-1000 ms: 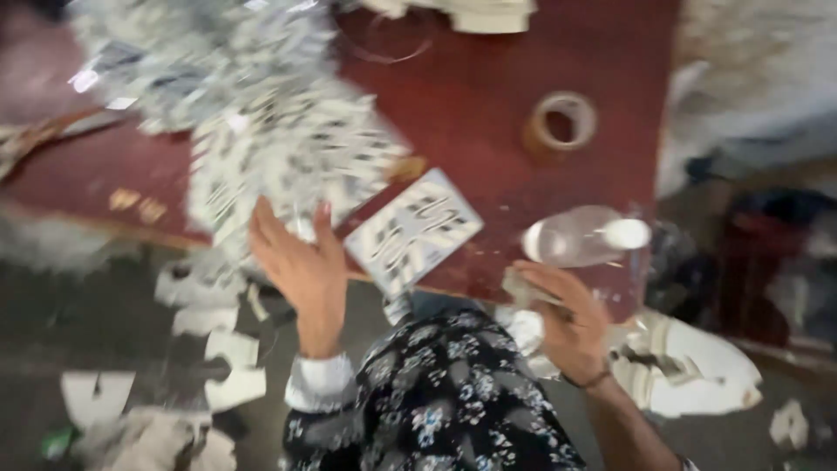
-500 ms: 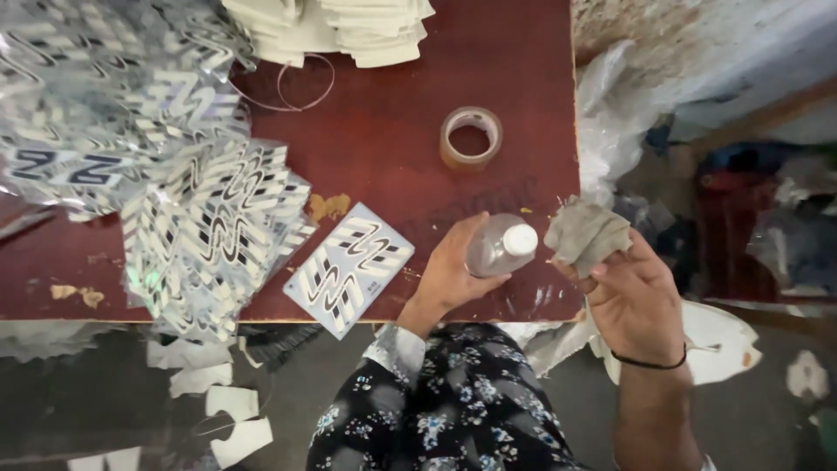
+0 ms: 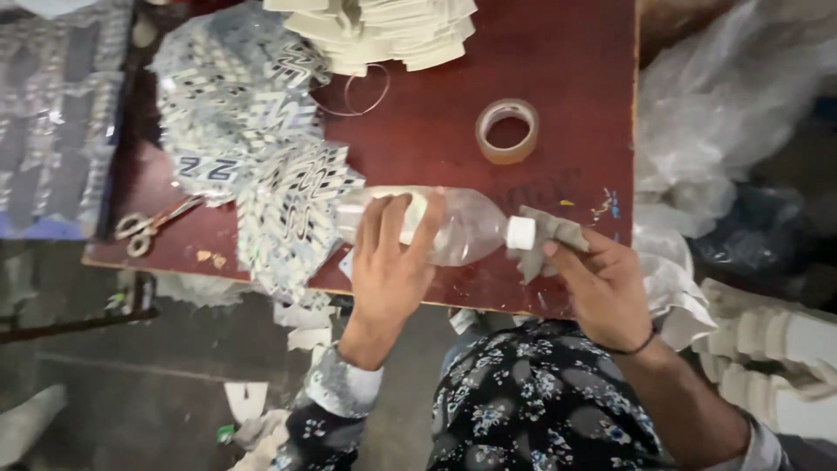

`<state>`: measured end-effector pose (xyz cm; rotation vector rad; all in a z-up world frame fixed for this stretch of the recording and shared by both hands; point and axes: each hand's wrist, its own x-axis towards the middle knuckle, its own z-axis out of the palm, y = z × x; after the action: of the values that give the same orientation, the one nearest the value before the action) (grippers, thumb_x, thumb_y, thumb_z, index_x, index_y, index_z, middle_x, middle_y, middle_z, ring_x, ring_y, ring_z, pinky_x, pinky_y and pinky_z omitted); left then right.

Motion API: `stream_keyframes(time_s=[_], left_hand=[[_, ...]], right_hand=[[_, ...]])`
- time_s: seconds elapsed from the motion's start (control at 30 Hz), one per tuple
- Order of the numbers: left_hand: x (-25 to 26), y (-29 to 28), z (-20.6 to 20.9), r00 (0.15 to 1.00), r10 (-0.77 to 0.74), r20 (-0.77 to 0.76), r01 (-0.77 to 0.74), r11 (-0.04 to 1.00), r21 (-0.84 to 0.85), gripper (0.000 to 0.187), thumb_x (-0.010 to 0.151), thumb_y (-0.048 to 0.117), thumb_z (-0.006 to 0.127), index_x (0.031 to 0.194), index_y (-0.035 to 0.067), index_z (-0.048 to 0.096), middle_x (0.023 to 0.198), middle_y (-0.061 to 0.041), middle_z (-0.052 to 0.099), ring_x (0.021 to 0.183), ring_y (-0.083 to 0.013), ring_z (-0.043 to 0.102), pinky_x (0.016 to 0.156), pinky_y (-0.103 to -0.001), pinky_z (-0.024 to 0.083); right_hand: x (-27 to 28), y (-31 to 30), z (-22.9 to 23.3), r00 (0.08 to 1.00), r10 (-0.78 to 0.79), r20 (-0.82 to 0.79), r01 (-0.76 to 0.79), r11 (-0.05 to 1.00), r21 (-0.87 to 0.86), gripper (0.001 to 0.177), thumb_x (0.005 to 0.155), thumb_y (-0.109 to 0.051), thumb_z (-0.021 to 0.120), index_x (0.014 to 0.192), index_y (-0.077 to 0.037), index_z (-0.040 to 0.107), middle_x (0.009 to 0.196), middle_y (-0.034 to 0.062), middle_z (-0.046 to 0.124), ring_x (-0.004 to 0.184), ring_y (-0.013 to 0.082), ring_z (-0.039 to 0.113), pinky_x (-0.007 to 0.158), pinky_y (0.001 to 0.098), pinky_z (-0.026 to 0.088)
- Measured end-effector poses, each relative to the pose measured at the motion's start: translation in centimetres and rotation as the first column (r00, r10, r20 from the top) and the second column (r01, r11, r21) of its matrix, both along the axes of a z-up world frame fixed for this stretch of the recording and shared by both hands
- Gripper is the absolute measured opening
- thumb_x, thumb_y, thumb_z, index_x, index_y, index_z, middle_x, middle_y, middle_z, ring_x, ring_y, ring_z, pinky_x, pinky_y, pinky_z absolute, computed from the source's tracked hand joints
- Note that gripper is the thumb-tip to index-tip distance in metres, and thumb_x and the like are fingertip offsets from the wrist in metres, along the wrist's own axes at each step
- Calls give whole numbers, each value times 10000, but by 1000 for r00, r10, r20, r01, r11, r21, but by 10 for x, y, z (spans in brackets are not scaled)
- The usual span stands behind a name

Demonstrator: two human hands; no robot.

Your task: The person applies stickers to a surface using a wet cloth and a plastic bottle. They repeatedly wet the cloth with liquid from the bottle and rub it over the sticker sheet to smooth it down. The person handles the sticker sheet and the bottle throughout the process.

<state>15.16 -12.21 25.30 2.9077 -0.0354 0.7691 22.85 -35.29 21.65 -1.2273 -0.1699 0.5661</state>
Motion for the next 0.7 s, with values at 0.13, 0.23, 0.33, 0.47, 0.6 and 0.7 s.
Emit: stream_keyframes(time_s=[0.13, 0.23, 0.33, 0.47, 0.6, 0.7], left_hand=[[-19, -4, 27, 995, 92, -32, -83, 973, 218, 654, 793, -2, 665, 1423, 157, 591, 1240, -156, 560, 1180, -384, 584, 1054, -507, 516], [-33, -10, 42, 989, 144, -31, -126, 935, 333, 596, 844, -10, 636, 1413, 162, 594, 1245, -152, 549, 1182, -367, 586, 1098, -524, 509], [-44, -16, 57, 984, 170, -57, -134, 908, 398, 557, 882, 34, 627, 1423, 159, 592, 1244, -154, 550, 1183, -374, 586, 1091, -523, 503], [-53, -22, 72, 979, 198, -51, -143, 840, 523, 534, 915, 40, 625, 1435, 160, 586, 1255, -142, 558, 1184, -357, 594, 1101, -513, 513], [-59, -28, 83, 978, 197, -67, -119, 795, 594, 556, 892, 22, 622, 1430, 158, 582, 1254, -138, 569, 1170, -349, 600, 1091, -511, 522], [-63, -32, 90, 973, 217, -78, -113, 743, 660, 604, 856, -19, 610, 1429, 170, 587, 1250, -134, 578, 1174, -340, 602, 1098, -505, 521]], right_hand=[[-2, 4, -29, 997, 74, -22, -70, 988, 135, 328, 1059, -29, 558, 1358, 71, 650, 996, 69, 742, 848, 105, 670, 788, 236, 549], [-5, 9, -48, 994, 75, -81, -72, 997, 38, 280, 1061, 2, 602, 1289, 144, 682, 1017, 92, 729, 859, 132, 629, 763, 274, 509], [-11, 13, -37, 957, 189, -220, -126, 954, 272, 318, 1012, -5, 562, 1301, 111, 629, 1066, 91, 740, 927, 159, 708, 856, 291, 588], [-18, 17, -35, 929, 256, -267, -151, 922, 357, 324, 1005, -8, 569, 1298, 117, 629, 1107, 140, 741, 974, 207, 732, 888, 337, 598], [-28, 15, -51, 892, 281, -355, -143, 919, 367, 316, 1028, -2, 560, 1306, 134, 619, 1113, 147, 718, 989, 230, 717, 906, 402, 604], [-32, 13, -31, 893, 356, -275, -201, 863, 463, 338, 1040, -12, 534, 1344, 108, 616, 1068, 149, 708, 1041, 271, 746, 931, 386, 598]])
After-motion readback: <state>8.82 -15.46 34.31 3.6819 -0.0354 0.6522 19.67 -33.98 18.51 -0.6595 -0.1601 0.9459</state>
